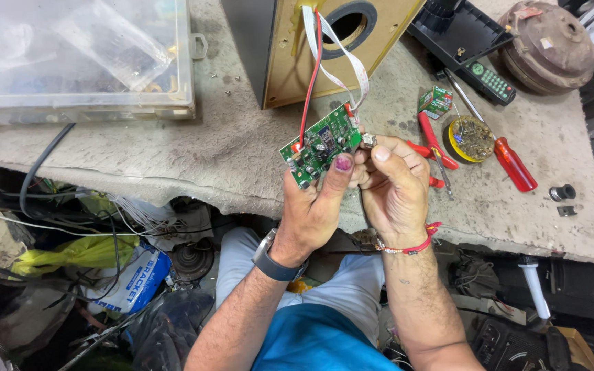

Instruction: The person solders a small USB connector onto a green circuit board using a soldering iron and solder wire. They use pliers to hold the connector and repeatedly apply heat and solder to the board's contact points.

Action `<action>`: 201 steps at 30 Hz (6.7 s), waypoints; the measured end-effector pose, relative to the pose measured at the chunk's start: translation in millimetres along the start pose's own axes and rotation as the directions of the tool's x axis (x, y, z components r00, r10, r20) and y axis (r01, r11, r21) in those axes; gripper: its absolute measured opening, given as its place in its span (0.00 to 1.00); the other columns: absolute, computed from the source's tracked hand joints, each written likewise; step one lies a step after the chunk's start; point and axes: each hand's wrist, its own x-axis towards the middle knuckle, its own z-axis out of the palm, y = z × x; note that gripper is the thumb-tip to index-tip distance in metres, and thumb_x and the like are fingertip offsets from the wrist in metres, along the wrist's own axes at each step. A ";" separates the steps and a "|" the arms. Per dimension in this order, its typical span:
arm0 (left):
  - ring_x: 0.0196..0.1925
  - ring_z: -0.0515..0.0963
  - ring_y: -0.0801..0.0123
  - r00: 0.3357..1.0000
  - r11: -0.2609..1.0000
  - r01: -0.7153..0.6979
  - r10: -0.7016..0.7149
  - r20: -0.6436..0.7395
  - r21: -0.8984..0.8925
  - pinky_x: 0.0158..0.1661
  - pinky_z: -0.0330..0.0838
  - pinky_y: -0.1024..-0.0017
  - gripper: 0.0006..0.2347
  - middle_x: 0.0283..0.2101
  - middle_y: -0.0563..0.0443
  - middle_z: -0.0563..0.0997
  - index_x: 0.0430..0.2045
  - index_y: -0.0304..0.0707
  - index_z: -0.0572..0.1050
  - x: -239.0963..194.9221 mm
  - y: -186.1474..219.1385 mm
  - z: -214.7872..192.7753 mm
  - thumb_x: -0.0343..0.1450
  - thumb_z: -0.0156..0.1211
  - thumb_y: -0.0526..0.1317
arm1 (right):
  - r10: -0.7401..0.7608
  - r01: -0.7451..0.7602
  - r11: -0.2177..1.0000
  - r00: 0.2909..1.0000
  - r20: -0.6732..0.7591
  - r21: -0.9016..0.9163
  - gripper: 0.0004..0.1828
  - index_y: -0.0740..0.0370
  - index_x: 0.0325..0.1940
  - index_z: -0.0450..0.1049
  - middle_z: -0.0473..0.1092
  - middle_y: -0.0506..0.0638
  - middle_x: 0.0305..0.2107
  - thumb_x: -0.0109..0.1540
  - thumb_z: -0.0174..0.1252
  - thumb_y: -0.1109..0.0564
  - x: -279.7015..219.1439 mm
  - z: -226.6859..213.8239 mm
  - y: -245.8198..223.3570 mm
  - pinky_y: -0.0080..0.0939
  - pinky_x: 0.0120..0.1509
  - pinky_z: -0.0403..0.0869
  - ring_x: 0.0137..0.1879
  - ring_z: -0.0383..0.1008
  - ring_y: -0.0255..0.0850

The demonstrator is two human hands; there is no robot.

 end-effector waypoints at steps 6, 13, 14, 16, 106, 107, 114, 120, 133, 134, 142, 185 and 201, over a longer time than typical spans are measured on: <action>0.40 0.80 0.76 1.000 0.971 -0.023 0.027 -0.010 0.239 0.44 0.77 0.72 0.14 0.37 0.51 0.83 0.47 0.29 0.79 -0.4 3.3 -3.1 0.80 0.57 0.44 | -0.097 0.090 0.979 0.995 -0.026 -0.181 0.11 0.73 0.52 0.75 0.78 0.57 0.38 0.68 0.60 0.61 -1.8 12.3 2.2 0.38 0.45 0.78 0.38 0.78 0.40; 0.44 0.80 0.75 0.987 0.943 -0.161 0.160 0.029 0.291 0.46 0.77 0.70 0.13 0.41 0.48 0.84 0.50 0.32 0.77 -0.2 6.5 -6.6 0.81 0.55 0.44 | -0.337 0.269 0.763 0.941 -0.008 -0.588 0.10 0.73 0.52 0.77 0.78 0.51 0.40 0.67 0.64 0.66 -4.0 24.8 10.1 0.30 0.49 0.76 0.42 0.76 0.31; 0.44 0.79 0.75 0.986 0.939 -0.164 0.162 0.030 0.302 0.46 0.77 0.70 0.13 0.41 0.48 0.84 0.49 0.32 0.78 0.6 6.8 -6.6 0.81 0.55 0.44 | -0.344 0.265 0.745 0.939 -0.012 -0.612 0.10 0.73 0.52 0.77 0.78 0.50 0.40 0.67 0.64 0.66 -3.8 25.3 9.6 0.29 0.48 0.76 0.42 0.76 0.30; 0.44 0.80 0.75 0.983 0.931 -0.179 0.178 0.034 0.319 0.46 0.77 0.70 0.13 0.41 0.47 0.84 0.49 0.32 0.78 1.4 7.2 -7.0 0.81 0.55 0.44 | -0.360 0.259 0.700 0.933 -0.016 -0.665 0.09 0.73 0.51 0.78 0.77 0.50 0.39 0.67 0.64 0.66 -4.3 26.1 9.1 0.29 0.48 0.75 0.41 0.75 0.30; 0.42 0.71 0.76 0.998 0.989 -0.064 0.062 0.016 0.136 0.44 0.68 0.74 0.14 0.40 0.54 0.76 0.49 0.30 0.76 10.0 8.3 -10.4 0.82 0.51 0.44 | -0.476 0.543 -0.099 0.710 0.519 -0.834 0.11 0.67 0.50 0.79 0.77 0.56 0.43 0.65 0.69 0.72 4.2 37.3 -18.5 0.34 0.52 0.77 0.46 0.80 0.40; 0.42 0.71 0.77 0.998 0.990 -0.061 0.059 0.014 0.125 0.44 0.68 0.74 0.14 0.40 0.55 0.76 0.49 0.30 0.76 9.4 7.9 -10.7 0.82 0.51 0.44 | -0.469 0.544 -0.109 0.710 0.525 -0.832 0.11 0.67 0.50 0.79 0.77 0.56 0.43 0.65 0.70 0.72 3.8 38.1 -19.0 0.34 0.52 0.77 0.46 0.80 0.40; 0.41 0.69 0.78 0.999 0.992 -0.039 0.041 -0.008 0.118 0.43 0.67 0.75 0.14 0.38 0.55 0.74 0.49 0.30 0.75 9.1 5.5 -10.0 0.82 0.52 0.44 | -0.448 0.556 -0.085 0.720 0.530 -0.827 0.10 0.67 0.48 0.79 0.77 0.56 0.42 0.64 0.69 0.71 6.7 40.1 -20.9 0.34 0.49 0.77 0.44 0.80 0.40; 0.44 0.72 0.74 0.997 0.982 -0.078 0.078 0.009 0.174 0.46 0.69 0.74 0.15 0.43 0.50 0.75 0.51 0.28 0.75 9.3 5.8 -9.6 0.81 0.53 0.45 | -0.436 0.551 -0.084 0.729 0.527 -0.831 0.10 0.68 0.48 0.79 0.76 0.56 0.43 0.65 0.70 0.71 6.1 37.4 -21.9 0.34 0.51 0.77 0.45 0.80 0.40; 0.37 0.69 0.78 0.996 0.971 -0.083 0.088 -0.015 0.225 0.39 0.67 0.74 0.18 0.33 0.59 0.73 0.44 0.32 0.75 6.6 2.5 -10.3 0.81 0.48 0.51 | -0.380 0.586 -0.106 0.722 0.578 -0.803 0.18 0.66 0.52 0.77 0.73 0.57 0.48 0.60 0.72 0.70 4.5 36.5 -27.8 0.39 0.52 0.76 0.53 0.77 0.45; 0.37 0.69 0.78 0.996 0.970 -0.079 0.087 -0.025 0.230 0.39 0.67 0.74 0.19 0.33 0.59 0.74 0.44 0.32 0.75 5.8 -0.5 -10.8 0.81 0.48 0.52 | -0.378 0.589 -0.147 0.709 0.596 -0.794 0.18 0.66 0.53 0.77 0.74 0.56 0.49 0.61 0.72 0.70 3.9 37.0 -27.5 0.40 0.53 0.77 0.53 0.78 0.46; 0.38 0.63 0.79 0.989 0.993 -0.026 0.042 -0.143 0.117 0.40 0.61 0.74 0.21 0.35 0.62 0.71 0.38 0.32 0.74 2.9 -35.5 -24.4 0.82 0.50 0.55 | -0.423 0.624 -0.300 0.591 0.687 -0.722 0.18 0.64 0.49 0.76 0.73 0.56 0.47 0.59 0.72 0.74 7.6 38.6 -20.6 0.43 0.52 0.78 0.51 0.79 0.49; 0.23 0.79 0.67 0.811 0.351 -0.540 0.459 0.363 0.765 0.25 0.69 0.68 0.15 0.22 0.55 0.77 0.27 0.41 0.75 72.7 87.4 14.8 0.68 0.73 0.51 | 0.222 -0.178 0.960 0.955 0.197 -0.218 0.05 0.73 0.43 0.75 0.78 0.60 0.36 0.62 0.62 0.69 37.3 9.6 -80.7 0.40 0.45 0.82 0.38 0.81 0.44; 0.28 0.82 0.63 0.832 0.373 -0.515 0.434 0.346 0.772 0.28 0.72 0.66 0.15 0.27 0.54 0.80 0.30 0.41 0.74 69.2 82.0 10.3 0.70 0.72 0.50 | 0.275 -0.247 0.955 0.946 0.173 -0.165 0.03 0.73 0.40 0.75 0.77 0.62 0.37 0.63 0.61 0.69 35.6 9.0 -76.3 0.39 0.45 0.82 0.37 0.81 0.44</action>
